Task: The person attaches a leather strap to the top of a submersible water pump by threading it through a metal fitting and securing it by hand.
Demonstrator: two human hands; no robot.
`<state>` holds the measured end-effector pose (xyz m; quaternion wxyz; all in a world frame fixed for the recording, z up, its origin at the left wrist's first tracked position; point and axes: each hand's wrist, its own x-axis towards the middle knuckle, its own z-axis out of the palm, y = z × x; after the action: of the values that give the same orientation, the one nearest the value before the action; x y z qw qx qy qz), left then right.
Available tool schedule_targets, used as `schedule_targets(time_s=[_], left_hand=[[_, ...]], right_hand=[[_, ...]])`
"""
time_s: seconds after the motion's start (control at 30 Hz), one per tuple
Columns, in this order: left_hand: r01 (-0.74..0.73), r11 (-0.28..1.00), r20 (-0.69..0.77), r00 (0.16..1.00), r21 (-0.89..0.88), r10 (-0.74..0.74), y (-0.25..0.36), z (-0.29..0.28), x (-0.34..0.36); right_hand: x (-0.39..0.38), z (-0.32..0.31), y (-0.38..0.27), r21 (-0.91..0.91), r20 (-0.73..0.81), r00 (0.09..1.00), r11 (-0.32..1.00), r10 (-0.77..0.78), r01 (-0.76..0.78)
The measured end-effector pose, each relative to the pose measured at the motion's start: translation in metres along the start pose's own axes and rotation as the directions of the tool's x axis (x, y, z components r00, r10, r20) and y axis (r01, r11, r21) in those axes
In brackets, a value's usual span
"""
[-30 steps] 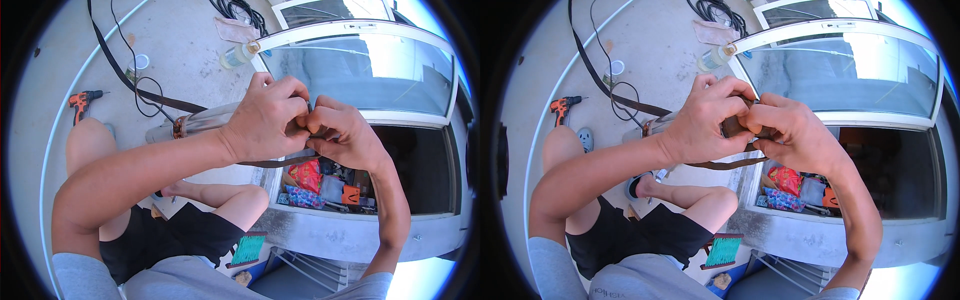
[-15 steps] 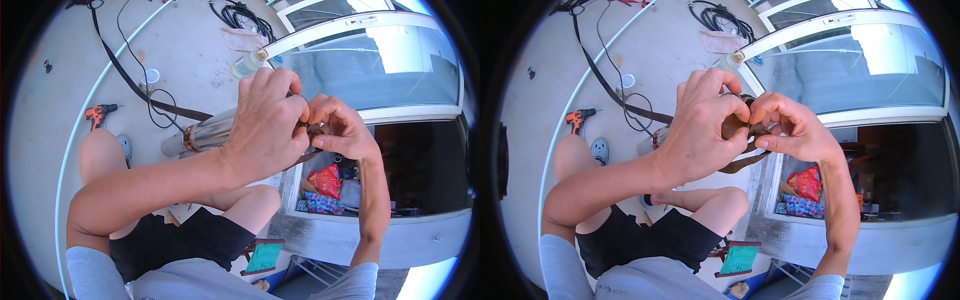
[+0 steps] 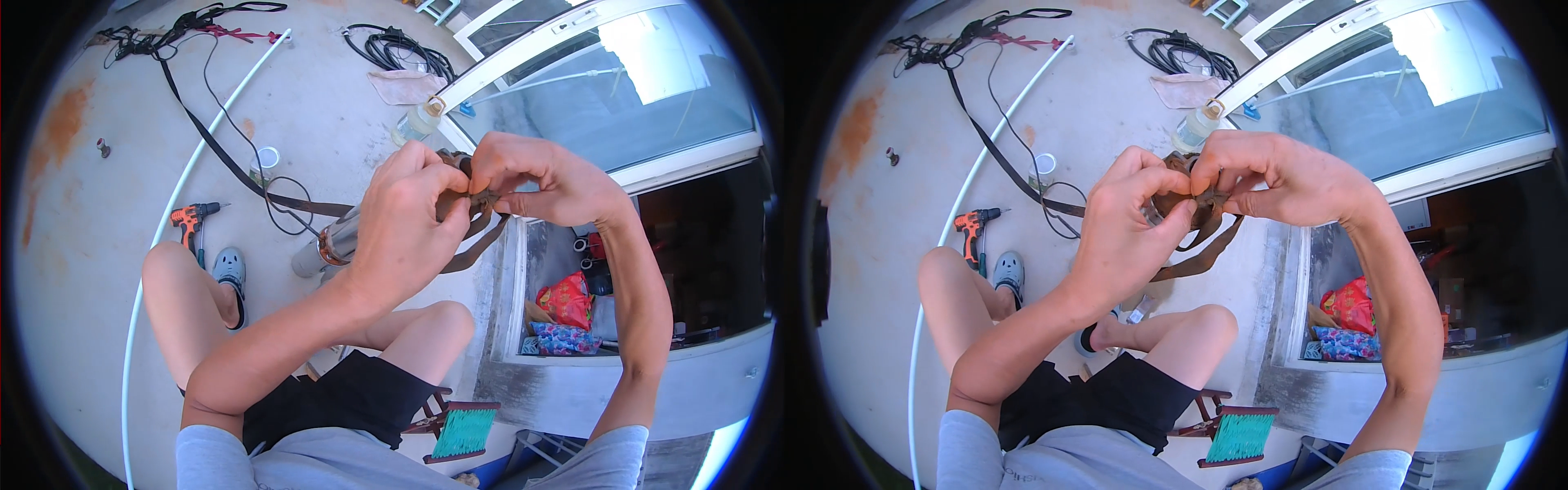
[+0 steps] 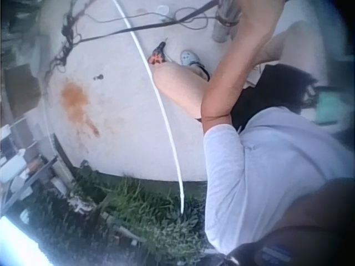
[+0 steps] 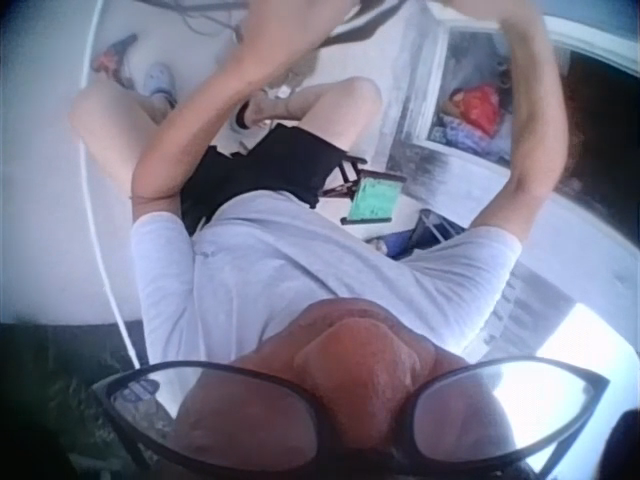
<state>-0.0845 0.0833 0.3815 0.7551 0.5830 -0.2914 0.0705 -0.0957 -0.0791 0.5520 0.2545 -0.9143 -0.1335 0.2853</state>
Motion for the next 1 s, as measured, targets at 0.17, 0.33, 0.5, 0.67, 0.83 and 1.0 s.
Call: schedule_targets(time_s=[0.17,0.33,0.5,0.67,0.83,1.0], left_hand=[[0.017,0.995,0.126,0.992,0.099,-0.030,0.006,-0.006,0.010],[-0.377,0.866,0.139,0.926,0.328,0.350,-0.004,-0.006,0.022],[-0.387,0.892,0.122,0.922,0.236,0.368,-0.019,0.011,0.021],[-0.375,0.922,0.216,0.912,0.100,0.348,-0.028,0.009,0.034],[-0.121,0.990,0.344,0.929,-0.074,0.139,-0.033,-0.014,0.040],[-0.106,0.987,0.373,0.916,-0.120,0.144,-0.034,-0.026,0.043]], right_hand=[[0.006,-0.004,-0.008,-0.241,0.032,0.988,0.958,-0.152,0.155],[0.002,0.003,0.009,-0.284,-0.006,0.975,0.935,-0.224,0.213],[-0.009,0.010,0.020,-0.349,-0.080,0.914,0.870,-0.398,0.349],[-0.015,0.018,0.039,-0.293,-0.169,0.892,0.885,-0.420,0.361],[-0.010,0.029,0.047,-0.049,-0.301,0.891,0.939,-0.339,0.341],[-0.011,0.051,0.040,-0.029,-0.585,0.778,0.965,-0.228,0.261]])
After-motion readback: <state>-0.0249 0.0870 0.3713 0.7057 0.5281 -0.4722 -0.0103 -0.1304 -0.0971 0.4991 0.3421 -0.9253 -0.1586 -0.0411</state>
